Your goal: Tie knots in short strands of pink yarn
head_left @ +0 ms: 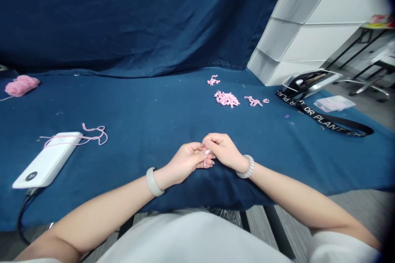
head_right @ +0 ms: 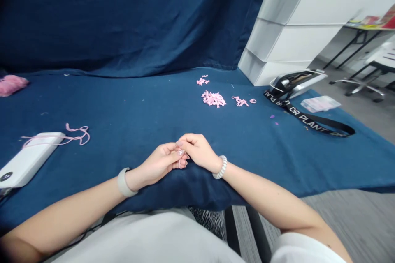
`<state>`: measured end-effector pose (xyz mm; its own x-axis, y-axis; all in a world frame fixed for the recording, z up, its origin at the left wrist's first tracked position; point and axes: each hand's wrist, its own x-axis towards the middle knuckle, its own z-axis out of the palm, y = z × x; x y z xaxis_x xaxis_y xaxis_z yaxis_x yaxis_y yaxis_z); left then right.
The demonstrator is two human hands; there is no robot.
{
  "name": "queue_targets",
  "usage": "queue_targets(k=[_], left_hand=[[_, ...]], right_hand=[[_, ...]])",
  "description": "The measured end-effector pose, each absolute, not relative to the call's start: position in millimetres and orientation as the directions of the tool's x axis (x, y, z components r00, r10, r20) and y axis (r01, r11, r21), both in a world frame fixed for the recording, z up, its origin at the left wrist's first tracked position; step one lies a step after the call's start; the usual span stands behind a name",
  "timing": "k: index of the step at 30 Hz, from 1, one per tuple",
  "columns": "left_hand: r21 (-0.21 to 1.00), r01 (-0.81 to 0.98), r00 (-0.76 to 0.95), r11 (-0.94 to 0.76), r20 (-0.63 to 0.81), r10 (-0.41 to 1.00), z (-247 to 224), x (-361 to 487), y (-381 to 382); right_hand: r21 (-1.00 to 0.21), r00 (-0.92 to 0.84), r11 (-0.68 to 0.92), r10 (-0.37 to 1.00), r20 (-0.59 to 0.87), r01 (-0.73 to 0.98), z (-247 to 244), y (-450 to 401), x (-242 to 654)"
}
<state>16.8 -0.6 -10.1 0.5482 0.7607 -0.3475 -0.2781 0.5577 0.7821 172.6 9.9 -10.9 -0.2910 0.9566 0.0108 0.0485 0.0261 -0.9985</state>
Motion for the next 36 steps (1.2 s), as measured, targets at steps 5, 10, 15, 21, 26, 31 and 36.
queue_targets(k=[5, 10, 15, 21, 26, 31, 36], left_hand=[[0.807, -0.335, 0.454, 0.486, -0.313, 0.834, -12, 20, 8], [0.842, -0.357, 0.387, 0.404, -0.26, 0.885, -18, 18, 25], [0.88, -0.326, 0.378, 0.345, -0.213, 0.901, -22, 18, 31], [0.88, -0.369, 0.348, 0.298, -0.166, 0.923, -25, 18, 32], [0.871, -0.383, 0.356, 0.309, -0.17, 0.919, -26, 17, 32], [0.904, -0.361, 0.335, 0.228, -0.103, 0.937, -25, 13, 27], [0.915, -0.329, 0.337, 0.234, -0.118, 0.934, -25, 9, 28]], right_hand=[[-0.967, -0.275, -0.151, 0.957, -0.091, -0.204, -16, 19, 178], [-0.942, -0.335, -0.215, 0.934, -0.121, -0.257, -17, 23, 189], [-0.976, -0.297, -0.135, 0.952, -0.081, -0.169, -18, 21, 188], [-0.994, -0.158, 0.021, 0.987, 0.038, -0.111, -25, 31, 189], [-0.973, -0.219, 0.217, 0.956, 0.195, 0.081, -24, 34, 198], [-0.784, -0.346, 0.503, 0.855, 0.388, 0.364, -21, 34, 203], [-0.738, -0.442, 0.498, 0.846, 0.298, 0.456, -19, 36, 204]])
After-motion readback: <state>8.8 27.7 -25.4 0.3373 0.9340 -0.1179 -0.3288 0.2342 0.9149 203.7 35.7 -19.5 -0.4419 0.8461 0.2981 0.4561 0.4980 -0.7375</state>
